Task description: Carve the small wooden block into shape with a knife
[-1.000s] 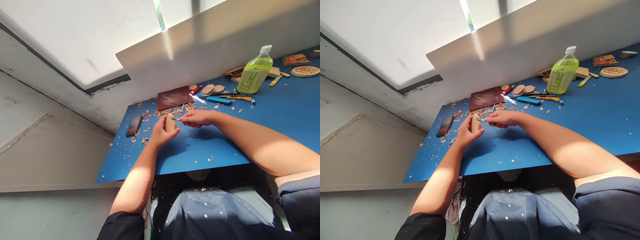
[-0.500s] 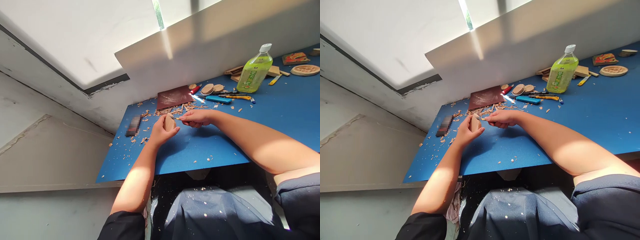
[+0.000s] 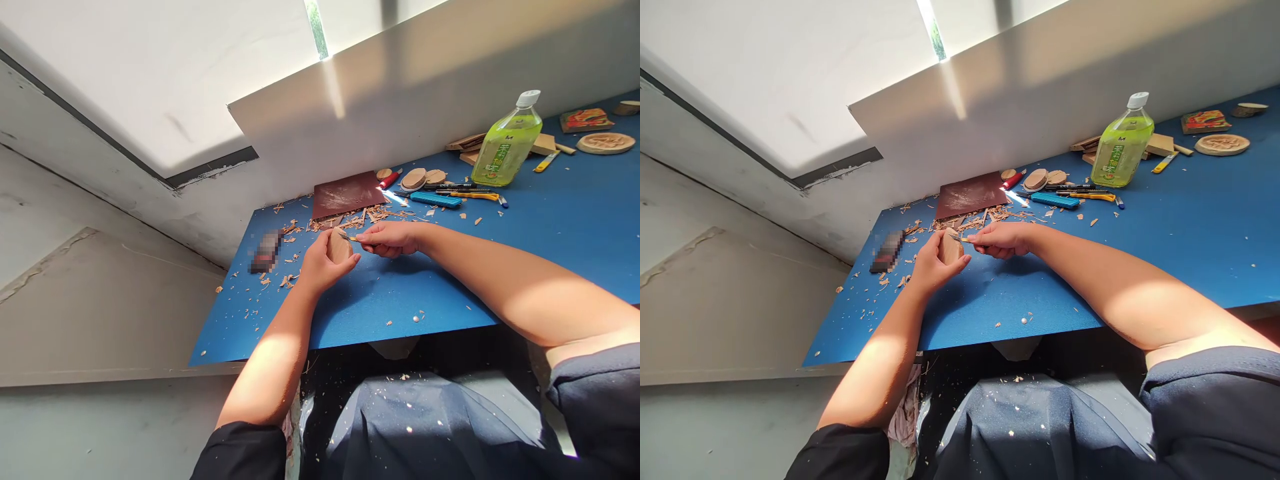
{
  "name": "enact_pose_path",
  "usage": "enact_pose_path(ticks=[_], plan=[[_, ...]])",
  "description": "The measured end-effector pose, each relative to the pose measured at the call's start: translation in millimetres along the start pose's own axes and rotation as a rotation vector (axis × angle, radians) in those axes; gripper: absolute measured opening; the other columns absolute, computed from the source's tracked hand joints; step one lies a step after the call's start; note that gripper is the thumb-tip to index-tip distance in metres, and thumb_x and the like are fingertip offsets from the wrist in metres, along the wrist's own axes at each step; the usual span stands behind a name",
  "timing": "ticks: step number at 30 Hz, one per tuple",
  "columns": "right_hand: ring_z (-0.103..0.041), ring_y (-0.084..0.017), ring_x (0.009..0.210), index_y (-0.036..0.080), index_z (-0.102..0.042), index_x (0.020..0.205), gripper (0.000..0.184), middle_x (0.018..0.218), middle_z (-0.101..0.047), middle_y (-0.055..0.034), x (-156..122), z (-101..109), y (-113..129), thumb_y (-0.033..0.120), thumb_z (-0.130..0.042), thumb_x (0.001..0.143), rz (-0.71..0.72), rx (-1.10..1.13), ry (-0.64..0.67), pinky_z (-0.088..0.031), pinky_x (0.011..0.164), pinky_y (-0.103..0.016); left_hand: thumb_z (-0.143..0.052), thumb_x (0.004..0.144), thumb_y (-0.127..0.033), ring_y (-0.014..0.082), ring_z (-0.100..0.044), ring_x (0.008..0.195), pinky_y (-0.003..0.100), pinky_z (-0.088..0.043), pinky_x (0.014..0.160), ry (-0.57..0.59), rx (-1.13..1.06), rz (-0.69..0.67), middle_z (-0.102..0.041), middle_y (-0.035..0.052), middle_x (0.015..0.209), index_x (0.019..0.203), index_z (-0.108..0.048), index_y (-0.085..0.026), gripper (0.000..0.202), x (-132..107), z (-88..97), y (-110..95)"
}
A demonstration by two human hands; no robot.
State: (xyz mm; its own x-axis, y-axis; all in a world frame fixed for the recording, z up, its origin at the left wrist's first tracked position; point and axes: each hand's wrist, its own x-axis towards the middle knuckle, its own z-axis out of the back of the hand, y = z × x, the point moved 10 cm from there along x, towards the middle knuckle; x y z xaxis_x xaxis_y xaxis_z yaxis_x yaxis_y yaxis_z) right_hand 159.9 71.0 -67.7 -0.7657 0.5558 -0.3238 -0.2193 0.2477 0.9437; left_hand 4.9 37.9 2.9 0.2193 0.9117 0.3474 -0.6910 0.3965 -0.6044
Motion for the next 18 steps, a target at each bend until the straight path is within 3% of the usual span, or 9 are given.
enact_pose_path(ticks=[10, 18], plan=[[-0.018, -0.006, 0.045, 0.022, -0.057, 0.089, 0.053, 0.057, -0.031, 0.0106, 6.7, -5.6, 6.7, 0.073, -0.068, 0.1, 0.073, 0.053, -0.108, -0.013, 0.042, -0.022, -0.091, 0.078, -0.066, 0.0287, -0.072, 0.11, 0.039, -0.057, 0.093, -0.103, 0.016, 0.086, -0.075, 0.0109, 0.126, 0.141, -0.061, -0.022, 0.082, 0.2, 6.4, 4.2], [-0.015, -0.006, 0.046, 0.023, -0.054, 0.089, 0.052, 0.058, -0.03, 0.0115, 9.1, -14.2, 5.4, 0.072, -0.065, 0.102, 0.07, 0.093, -0.1, -0.011, 0.043, -0.023, -0.092, 0.075, -0.067, 0.0278, -0.073, 0.107, 0.038, -0.056, 0.09, -0.15, 0.034, 0.093, -0.076, 0.0101, 0.123, 0.135, -0.061, -0.022, 0.081, 0.1, 8.2, 4.6]])
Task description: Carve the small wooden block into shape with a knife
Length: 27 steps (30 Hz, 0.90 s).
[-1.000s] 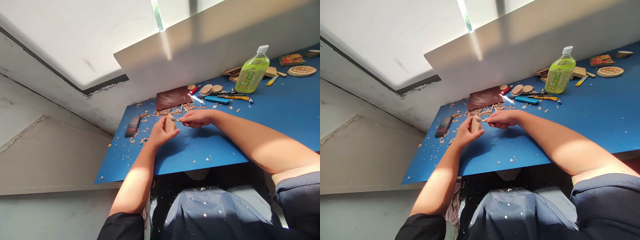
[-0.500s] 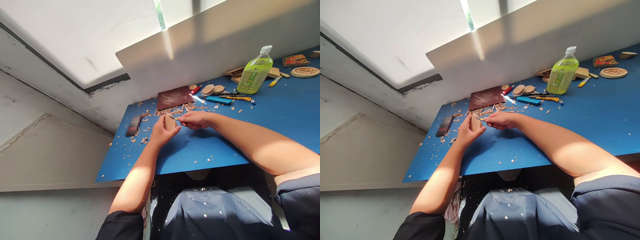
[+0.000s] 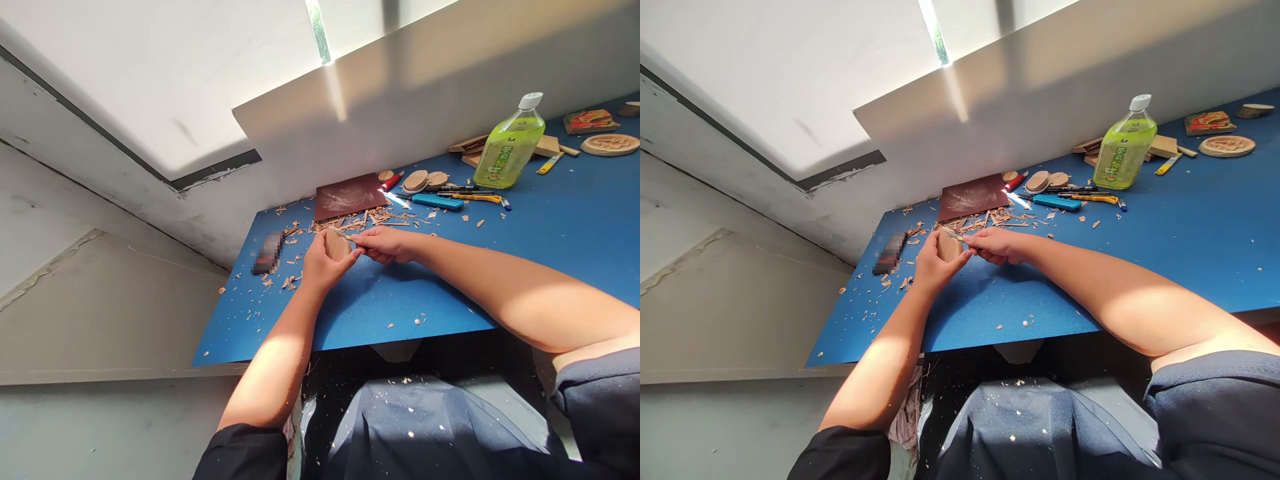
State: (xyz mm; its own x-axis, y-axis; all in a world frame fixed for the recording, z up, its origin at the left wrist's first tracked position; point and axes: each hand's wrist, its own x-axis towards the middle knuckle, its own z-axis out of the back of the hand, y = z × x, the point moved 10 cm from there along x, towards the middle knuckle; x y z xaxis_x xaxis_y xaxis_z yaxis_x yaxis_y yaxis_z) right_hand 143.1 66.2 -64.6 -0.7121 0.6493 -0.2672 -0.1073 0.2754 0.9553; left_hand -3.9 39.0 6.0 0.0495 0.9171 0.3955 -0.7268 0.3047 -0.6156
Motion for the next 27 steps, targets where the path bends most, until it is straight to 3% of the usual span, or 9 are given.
enact_pose_path(ticks=[11, 18, 27], plan=[[-0.018, -0.008, 0.045, 0.024, -0.054, 0.088, 0.052, 0.055, -0.034, 0.0104, 12.4, -2.4, 2.5, 0.073, -0.065, 0.101, 0.194, 0.036, -0.123, -0.01, 0.04, -0.024, -0.094, 0.073, -0.069, 0.0296, -0.073, 0.112, 0.042, -0.055, 0.098, -0.06, -0.02, 0.05, -0.075, 0.0104, 0.129, 0.136, -0.061, -0.023, 0.085, 0.9, 1.3, 9.4], [-0.019, -0.008, 0.043, 0.025, -0.05, 0.084, 0.053, 0.052, -0.032, 0.0104, 8.3, -5.9, 7.1, 0.073, -0.064, 0.102, 0.195, 0.046, -0.223, -0.009, 0.041, -0.025, -0.094, 0.073, -0.068, 0.0316, -0.072, 0.12, 0.044, -0.055, 0.103, -0.094, -0.036, 0.032, -0.073, 0.0124, 0.136, 0.143, -0.058, -0.024, 0.09, 0.1, 3.0, 9.9], [-0.023, -0.008, 0.046, 0.025, -0.053, 0.085, 0.064, 0.054, -0.034, 0.0102, 7.2, -8.5, 14.8, 0.087, -0.066, 0.091, 0.295, 0.01, -0.264, -0.014, 0.043, -0.025, -0.094, 0.074, -0.07, 0.0334, -0.069, 0.127, 0.047, -0.052, 0.111, -0.118, -0.053, 0.0, -0.07, 0.0145, 0.142, 0.146, -0.055, -0.023, 0.095, 0.0, 4.3, 8.3]])
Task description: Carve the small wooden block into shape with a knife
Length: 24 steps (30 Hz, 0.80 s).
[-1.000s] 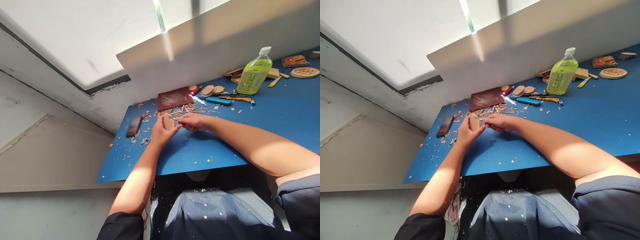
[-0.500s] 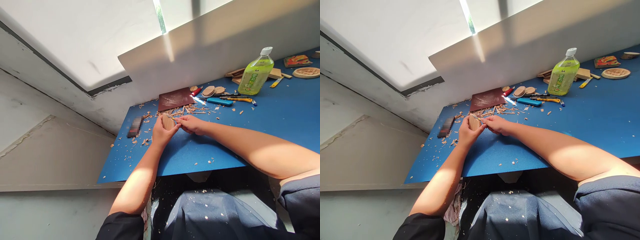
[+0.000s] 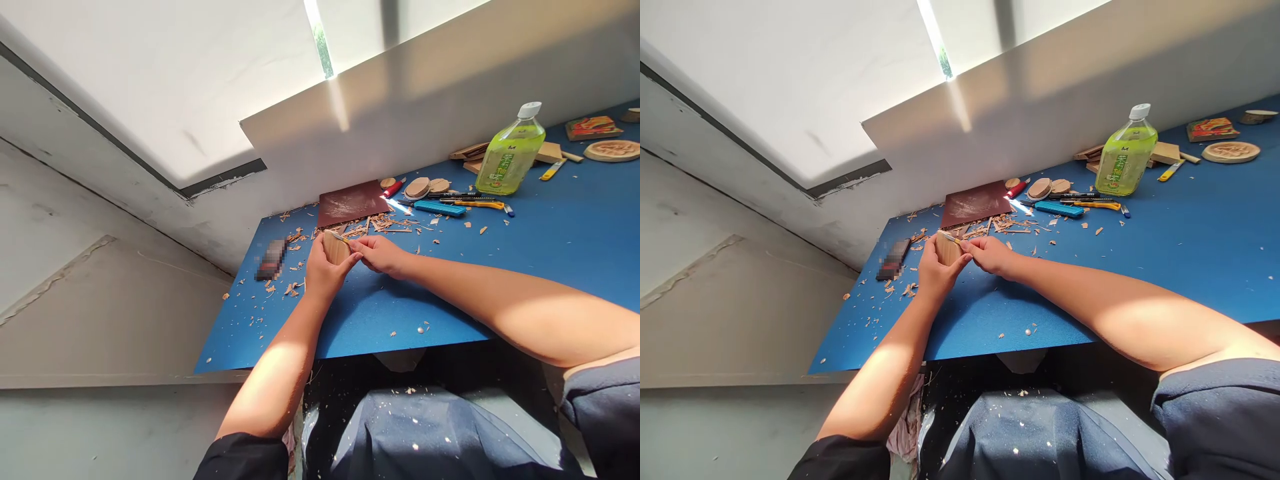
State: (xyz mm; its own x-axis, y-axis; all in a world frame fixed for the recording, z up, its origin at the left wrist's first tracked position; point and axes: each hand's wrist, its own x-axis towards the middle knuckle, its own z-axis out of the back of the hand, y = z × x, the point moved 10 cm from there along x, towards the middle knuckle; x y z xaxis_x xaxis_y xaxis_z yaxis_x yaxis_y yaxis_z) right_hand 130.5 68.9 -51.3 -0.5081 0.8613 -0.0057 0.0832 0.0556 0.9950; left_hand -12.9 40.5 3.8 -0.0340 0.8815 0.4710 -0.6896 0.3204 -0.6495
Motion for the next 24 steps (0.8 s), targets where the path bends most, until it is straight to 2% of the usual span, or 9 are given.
enact_pose_path(ticks=[4, 10, 16, 20, 24], plan=[[-0.024, -0.009, 0.048, 0.025, -0.051, 0.082, 0.068, 0.055, -0.033, 0.0096, -0.5, 0.4, 4.5, 0.091, -0.063, 0.09, 0.033, -0.033, 0.002, -0.016, 0.045, -0.026, -0.094, 0.074, -0.069, 0.0328, -0.069, 0.126, 0.046, -0.052, 0.111, -0.014, -0.013, -0.003, -0.07, 0.0139, 0.141, 0.145, -0.056, -0.023, 0.093, 0.0, 1.0, -1.9], [-0.031, -0.01, 0.051, 0.024, -0.052, 0.08, 0.063, 0.059, -0.04, 0.0062, -1.3, 10.3, 11.5, 0.083, -0.054, 0.1, 0.033, -0.237, 0.001, -0.021, 0.05, -0.026, -0.1, 0.067, -0.065, 0.0319, -0.07, 0.125, 0.045, -0.055, 0.108, 0.053, -0.037, 0.018, -0.07, 0.0129, 0.14, 0.144, -0.055, -0.024, 0.098, -2.6, -2.2, -8.0], [-0.036, -0.013, 0.061, 0.024, -0.055, 0.086, 0.057, 0.067, -0.043, 0.0055, -0.1, 23.6, 29.4, 0.078, -0.054, 0.101, 0.196, -0.362, -0.006, -0.029, 0.059, -0.027, -0.093, 0.076, -0.059, 0.0271, -0.073, 0.109, 0.04, -0.059, 0.095, 0.145, -0.116, 0.04, -0.073, 0.0105, 0.127, 0.139, -0.058, -0.023, 0.081, -3.0, -7.9, -8.5], [-0.05, -0.017, 0.076, 0.022, -0.061, 0.093, 0.048, 0.08, -0.058, -0.0006, -6.3, 28.5, 47.5, 0.064, -0.045, 0.109, 0.389, -0.657, -0.026, -0.036, 0.072, -0.029, -0.087, 0.082, -0.056, 0.0254, -0.072, 0.109, 0.037, -0.059, 0.095, 0.211, -0.203, 0.064, -0.074, 0.0105, 0.126, 0.14, -0.058, -0.022, 0.074, -0.8, -11.0, -1.7], [-0.058, -0.022, 0.083, 0.022, -0.065, 0.103, 0.044, 0.097, -0.072, -0.0082, -11.0, 27.4, 46.6, 0.053, -0.035, 0.115, 0.381, -0.995, -0.008, -0.032, 0.073, -0.031, -0.079, 0.086, -0.057, 0.024, -0.071, 0.107, 0.036, -0.057, 0.093, 0.278, -0.265, 0.07, -0.074, 0.0092, 0.125, 0.143, -0.059, -0.022, 0.069, 0.6, -15.5, 3.2]])
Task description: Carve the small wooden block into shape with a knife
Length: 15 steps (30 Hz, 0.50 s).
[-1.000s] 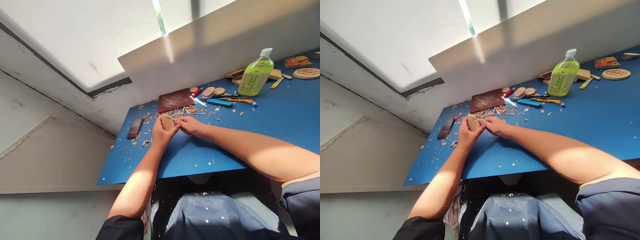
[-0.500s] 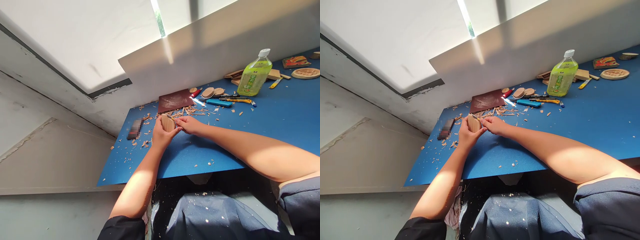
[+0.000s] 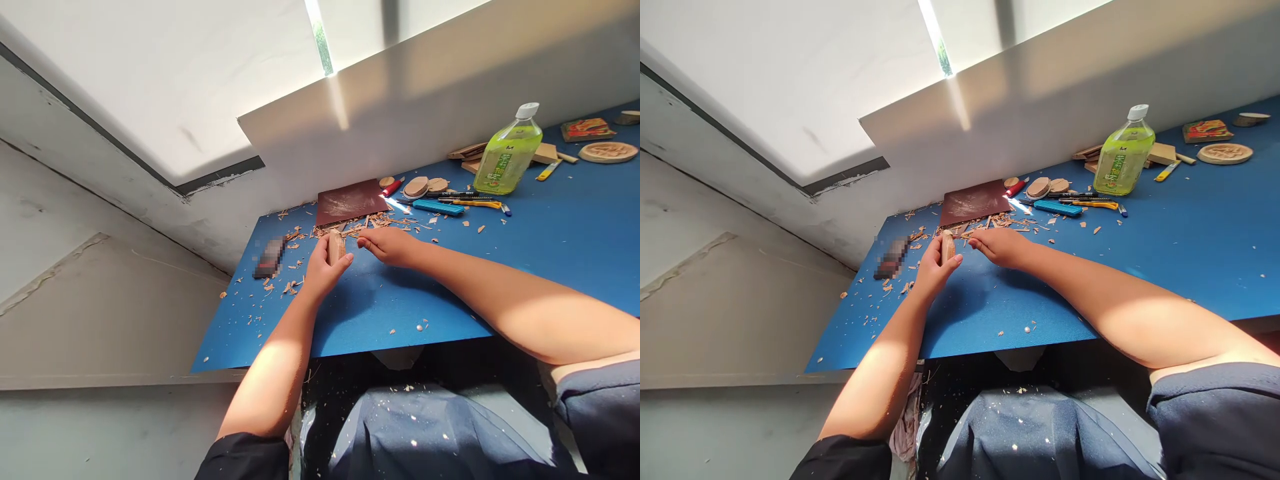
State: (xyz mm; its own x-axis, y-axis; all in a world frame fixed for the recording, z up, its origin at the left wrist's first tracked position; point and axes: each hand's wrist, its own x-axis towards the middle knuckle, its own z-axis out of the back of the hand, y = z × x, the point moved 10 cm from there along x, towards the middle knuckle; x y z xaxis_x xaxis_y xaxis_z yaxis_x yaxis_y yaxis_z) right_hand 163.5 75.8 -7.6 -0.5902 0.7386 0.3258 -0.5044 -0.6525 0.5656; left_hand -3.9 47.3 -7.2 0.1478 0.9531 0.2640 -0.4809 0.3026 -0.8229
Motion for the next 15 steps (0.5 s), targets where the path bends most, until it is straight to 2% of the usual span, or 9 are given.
enact_pose_path(ticks=[4, 7, 11, 15], plan=[[-0.062, -0.024, 0.085, 0.021, -0.065, 0.114, 0.046, 0.105, -0.077, -0.0119, -3.2, 4.4, 2.9, 0.052, -0.032, 0.116, -0.041, -0.16, 0.005, -0.028, 0.071, -0.032, -0.078, 0.086, -0.056, 0.0245, -0.072, 0.104, 0.035, -0.057, 0.089, 0.05, 0.017, -0.002, -0.075, 0.0084, 0.121, 0.138, -0.062, -0.022, 0.064, -0.9, -5.3, -3.7], [-0.064, -0.025, 0.083, 0.022, -0.066, 0.116, 0.048, 0.102, -0.079, -0.0119, -4.9, 4.2, 6.0, 0.055, -0.031, 0.117, -0.042, -0.223, 0.024, -0.026, 0.069, -0.033, -0.084, 0.083, -0.058, 0.0254, -0.072, 0.101, 0.036, -0.057, 0.088, 0.014, 0.121, 0.006, -0.076, 0.0075, 0.116, 0.133, -0.065, -0.023, 0.064, -3.3, -3.9, -8.4], [-0.067, -0.026, 0.083, 0.022, -0.069, 0.113, 0.055, 0.099, -0.08, -0.0122, -5.8, 1.5, 2.3, 0.062, -0.031, 0.116, -0.055, -0.345, 0.032, -0.023, 0.067, -0.033, -0.088, 0.079, -0.059, 0.0275, -0.073, 0.099, 0.04, -0.057, 0.087, -0.043, 0.259, 0.014, -0.078, 0.0073, 0.118, 0.134, -0.065, -0.026, 0.068, -5.6, -0.8, -10.1], [-0.071, -0.028, 0.086, 0.021, -0.071, 0.115, 0.058, 0.104, -0.082, -0.0153, -4.3, -5.4, -4.6, 0.063, -0.031, 0.116, -0.102, -0.415, 0.052, -0.027, 0.067, -0.032, -0.089, 0.079, -0.06, 0.0306, -0.075, 0.1, 0.042, -0.058, 0.086, -0.054, 0.321, 0.018, -0.079, 0.0091, 0.121, 0.136, -0.065, -0.027, 0.071, -5.1, -0.6, -7.5]])
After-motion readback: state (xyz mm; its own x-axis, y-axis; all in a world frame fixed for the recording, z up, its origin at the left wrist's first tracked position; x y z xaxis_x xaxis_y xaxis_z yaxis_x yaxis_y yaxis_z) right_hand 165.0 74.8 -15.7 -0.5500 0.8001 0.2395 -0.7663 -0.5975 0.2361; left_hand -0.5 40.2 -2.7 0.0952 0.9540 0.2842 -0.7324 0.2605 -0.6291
